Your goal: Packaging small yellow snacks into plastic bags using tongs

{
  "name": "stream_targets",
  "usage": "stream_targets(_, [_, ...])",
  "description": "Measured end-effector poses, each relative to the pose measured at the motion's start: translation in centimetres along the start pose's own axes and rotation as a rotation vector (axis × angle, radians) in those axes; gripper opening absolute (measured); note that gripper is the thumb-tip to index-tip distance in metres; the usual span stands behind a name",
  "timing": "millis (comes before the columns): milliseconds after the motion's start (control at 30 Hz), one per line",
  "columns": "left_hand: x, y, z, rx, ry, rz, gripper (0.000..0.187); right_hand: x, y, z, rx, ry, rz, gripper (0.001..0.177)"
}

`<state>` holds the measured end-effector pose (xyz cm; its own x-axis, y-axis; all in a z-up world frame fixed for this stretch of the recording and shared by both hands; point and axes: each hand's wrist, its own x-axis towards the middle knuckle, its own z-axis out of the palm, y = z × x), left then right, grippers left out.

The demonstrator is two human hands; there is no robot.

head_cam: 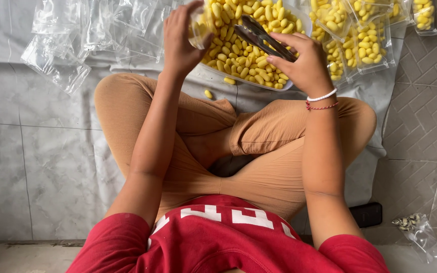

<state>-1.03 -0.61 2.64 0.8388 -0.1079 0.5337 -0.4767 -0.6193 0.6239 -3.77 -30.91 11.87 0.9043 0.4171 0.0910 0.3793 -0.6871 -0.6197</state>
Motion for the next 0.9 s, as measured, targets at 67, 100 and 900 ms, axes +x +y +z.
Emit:
stream_targets(67, [0.5,0.5,-0.5,-0.128,0.088,-0.014,0.046,-0.2,1.8,0.2,-0.061,-0.006,0.038,0.051])
stream_targets(100, [0.7,0.8,-0.9,-0.301,0.140,-0.031,0.043,-0.3,2.6,0.7,-0.235,-0.069,0.129,0.049])
stream_targets(900, [1.3,-0.1,-4.7,-1.444,0.080,-0.658,0.033,1.0,0.4,1.4,0.032,0.064,-0.045,0.035])
